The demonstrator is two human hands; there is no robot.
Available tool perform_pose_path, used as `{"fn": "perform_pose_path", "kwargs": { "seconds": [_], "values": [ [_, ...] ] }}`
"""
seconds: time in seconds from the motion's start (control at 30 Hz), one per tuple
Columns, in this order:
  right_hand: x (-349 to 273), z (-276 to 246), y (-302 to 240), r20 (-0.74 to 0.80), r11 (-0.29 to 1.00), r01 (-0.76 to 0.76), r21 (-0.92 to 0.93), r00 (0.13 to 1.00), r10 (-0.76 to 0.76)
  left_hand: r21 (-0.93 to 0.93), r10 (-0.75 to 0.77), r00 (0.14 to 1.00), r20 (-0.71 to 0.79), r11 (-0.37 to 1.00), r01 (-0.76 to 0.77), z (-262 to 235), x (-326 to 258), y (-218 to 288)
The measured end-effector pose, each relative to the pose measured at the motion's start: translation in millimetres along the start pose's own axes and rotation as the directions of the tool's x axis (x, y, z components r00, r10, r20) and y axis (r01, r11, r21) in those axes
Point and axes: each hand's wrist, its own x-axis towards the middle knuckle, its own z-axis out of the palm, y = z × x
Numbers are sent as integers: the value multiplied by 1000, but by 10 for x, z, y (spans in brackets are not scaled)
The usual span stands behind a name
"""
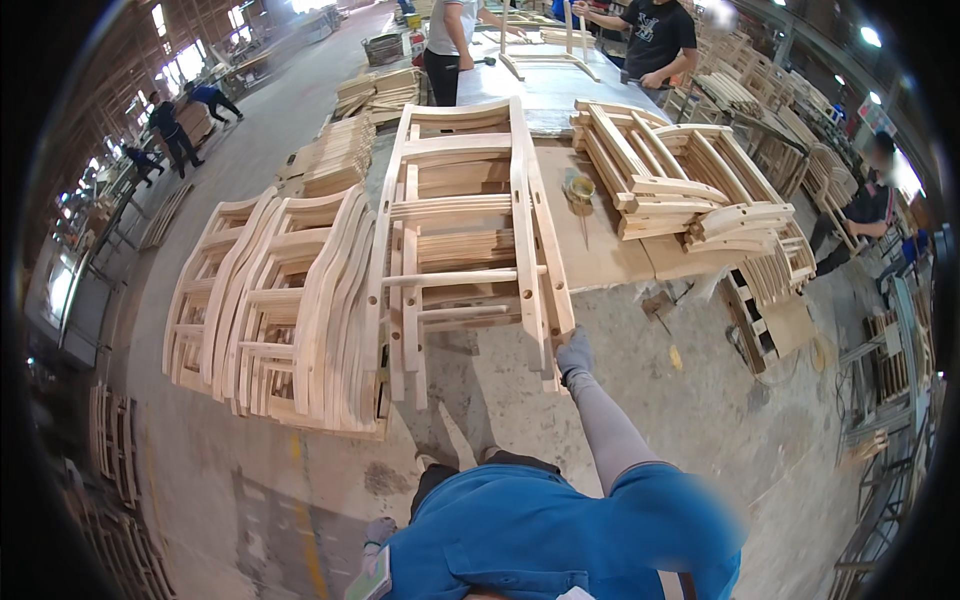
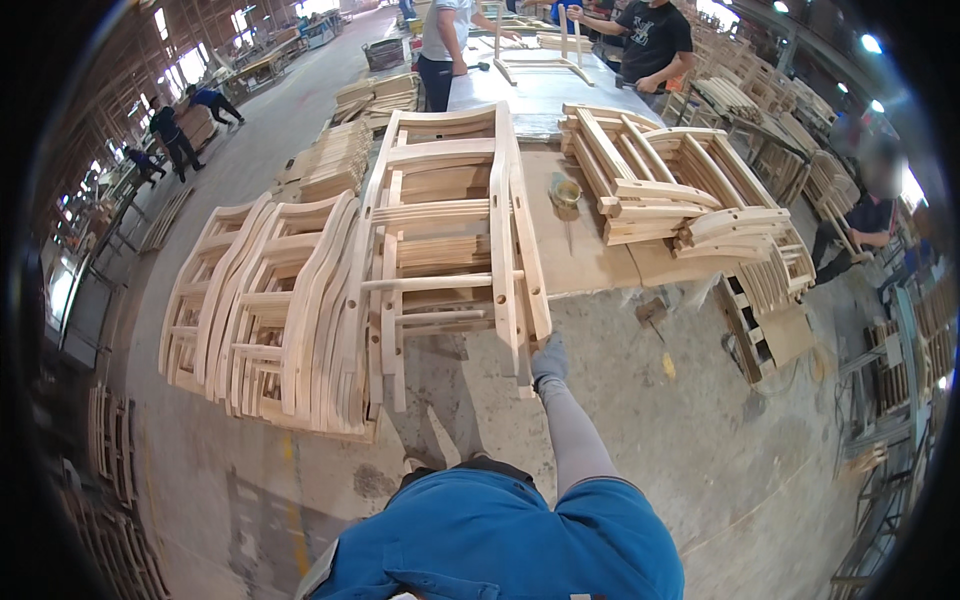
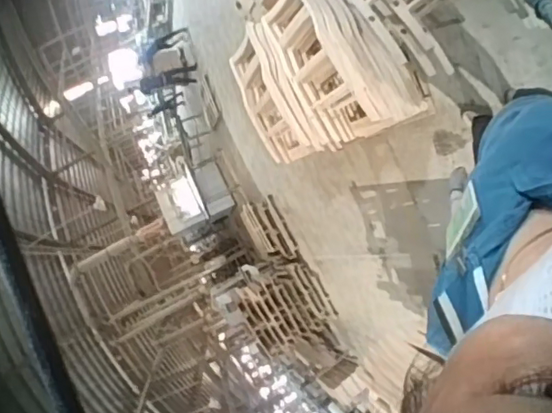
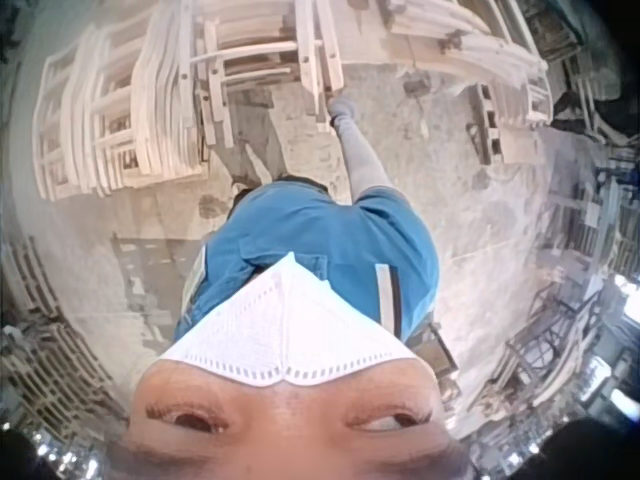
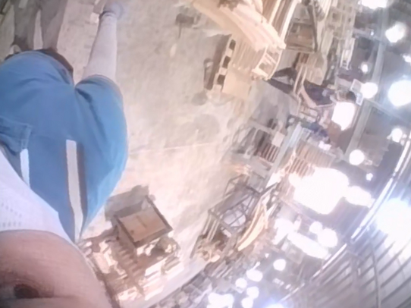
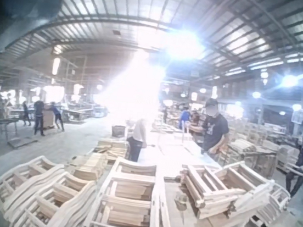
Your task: The person picks up a wooden chair frame and applies a yellowish liquid, likely glue, to the joints using a brush. They dip the brush into a container and carefully coat the connection points of the chair frame.
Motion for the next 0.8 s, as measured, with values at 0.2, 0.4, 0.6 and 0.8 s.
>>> {"fn": "perform_pose_path", "kwargs": {
  "seconds": [0.2,0.4,0.6,0.8],
  "values": [
    [-14,15,28,-38,1000,-2,-19,999,1,0,-106,991,78,994,107,-42,-13,47],
    [70,-21,-63,-43,999,-6,-47,999,4,71,-60,998,-16,996,61,-47,40,52],
    [88,57,-25,-96,1000,19,24,995,-16,81,4,999,33,997,-7,-100,71,34],
    [60,87,-67,-28,997,-3,73,1000,5,225,201,966,165,945,-235,-135,41,42]
  ]
}}
